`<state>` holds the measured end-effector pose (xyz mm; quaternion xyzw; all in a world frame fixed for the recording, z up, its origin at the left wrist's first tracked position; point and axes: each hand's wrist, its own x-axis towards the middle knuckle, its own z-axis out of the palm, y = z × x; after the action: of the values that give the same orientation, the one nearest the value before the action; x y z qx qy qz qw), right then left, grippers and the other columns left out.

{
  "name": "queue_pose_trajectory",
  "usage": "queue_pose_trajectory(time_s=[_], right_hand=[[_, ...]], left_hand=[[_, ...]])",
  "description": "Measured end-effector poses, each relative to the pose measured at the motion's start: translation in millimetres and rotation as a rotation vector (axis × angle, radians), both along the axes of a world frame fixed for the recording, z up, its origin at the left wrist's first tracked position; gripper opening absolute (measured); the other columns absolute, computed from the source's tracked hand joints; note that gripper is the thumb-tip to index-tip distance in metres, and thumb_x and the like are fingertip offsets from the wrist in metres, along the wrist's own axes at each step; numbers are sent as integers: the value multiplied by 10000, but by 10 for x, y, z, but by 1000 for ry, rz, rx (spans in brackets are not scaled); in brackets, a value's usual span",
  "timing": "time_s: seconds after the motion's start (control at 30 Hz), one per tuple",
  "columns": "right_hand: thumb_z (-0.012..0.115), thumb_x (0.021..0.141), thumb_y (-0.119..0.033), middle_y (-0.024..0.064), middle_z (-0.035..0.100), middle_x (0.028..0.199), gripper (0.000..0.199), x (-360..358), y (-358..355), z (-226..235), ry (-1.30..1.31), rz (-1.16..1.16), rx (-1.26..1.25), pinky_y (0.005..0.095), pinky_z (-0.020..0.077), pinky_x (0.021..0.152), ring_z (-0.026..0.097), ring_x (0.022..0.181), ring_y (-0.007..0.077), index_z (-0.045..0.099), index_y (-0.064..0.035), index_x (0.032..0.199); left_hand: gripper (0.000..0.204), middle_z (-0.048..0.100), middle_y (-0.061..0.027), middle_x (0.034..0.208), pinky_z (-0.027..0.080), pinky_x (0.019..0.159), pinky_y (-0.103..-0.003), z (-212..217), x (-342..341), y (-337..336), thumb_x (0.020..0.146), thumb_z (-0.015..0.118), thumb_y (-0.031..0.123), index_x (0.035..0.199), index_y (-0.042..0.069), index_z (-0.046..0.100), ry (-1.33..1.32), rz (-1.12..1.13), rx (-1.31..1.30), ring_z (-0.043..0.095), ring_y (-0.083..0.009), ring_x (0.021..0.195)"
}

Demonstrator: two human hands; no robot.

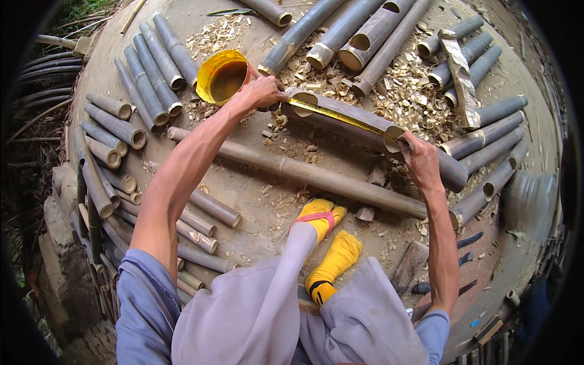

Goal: The person measures bamboo poles with a tape measure, marks them, and cuts them with a hand saw. They then use a knife to smooth the cut edges of the bamboo pieces.

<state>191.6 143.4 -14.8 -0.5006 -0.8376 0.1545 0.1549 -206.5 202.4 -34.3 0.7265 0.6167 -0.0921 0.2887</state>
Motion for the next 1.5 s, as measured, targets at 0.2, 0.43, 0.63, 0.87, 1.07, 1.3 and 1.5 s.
queue_pose_trajectory(time_s=[0.2, 0.43, 0.63, 0.87, 1.07, 1.3, 1.5], right_hand=[[611, 852, -172, 173, 635, 725, 119, -4, -27, 8, -98, -17, 10, 443, 479, 591, 623, 674, 357, 565, -81, 913], [614, 847, -178, 167, 635, 715, 122, -19, -36, 28, -89, -9, 7, 444, 478, 589, 625, 675, 352, 567, -89, 916], [605, 851, -170, 169, 637, 719, 109, -42, -31, 64, -144, -15, -3, 449, 479, 577, 625, 666, 355, 568, -98, 925], [604, 852, -163, 166, 638, 713, 108, -1, -71, -5, -153, -23, 4, 456, 485, 581, 626, 666, 360, 565, -99, 930], [599, 856, -151, 170, 636, 720, 99, -25, -52, 10, -111, -7, -14, 460, 483, 582, 622, 672, 365, 560, -87, 921], [599, 858, -150, 174, 634, 717, 104, 2, -36, -21, -99, -8, 2, 459, 481, 587, 622, 674, 363, 557, -78, 920], [607, 855, -157, 174, 636, 721, 114, -4, -38, -6, -104, -11, -16, 453, 486, 599, 627, 687, 358, 563, -85, 932]], left_hand=[[434, 666, -200, 944, 508, 790, -394, 106, 63, -60, 819, 586, 434, 1112, 122, 657, 9, 80, -18, 652, -339, 874], [420, 664, -214, 933, 507, 804, -412, 170, 79, -102, 818, 591, 421, 1084, 104, 665, -30, 104, -12, 650, -344, 890], [419, 667, -200, 955, 504, 817, -427, 157, 61, -117, 820, 587, 421, 1066, 93, 672, -9, 118, 5, 645, -346, 909], [409, 677, -183, 896, 511, 780, -401, 152, 105, -48, 819, 579, 428, 1133, 178, 654, 71, 83, -9, 662, -307, 858], [376, 679, -164, 875, 513, 768, -395, 121, 83, -56, 827, 581, 414, 1127, 200, 657, 113, 77, -19, 663, -291, 844], [386, 680, -162, 898, 513, 763, -388, 156, 117, -92, 822, 593, 409, 1091, 143, 671, 65, 103, -18, 663, -288, 844], [391, 681, -155, 860, 517, 725, -377, 164, 106, -91, 827, 597, 396, 1110, 135, 663, 56, 85, -5, 668, -266, 798]])
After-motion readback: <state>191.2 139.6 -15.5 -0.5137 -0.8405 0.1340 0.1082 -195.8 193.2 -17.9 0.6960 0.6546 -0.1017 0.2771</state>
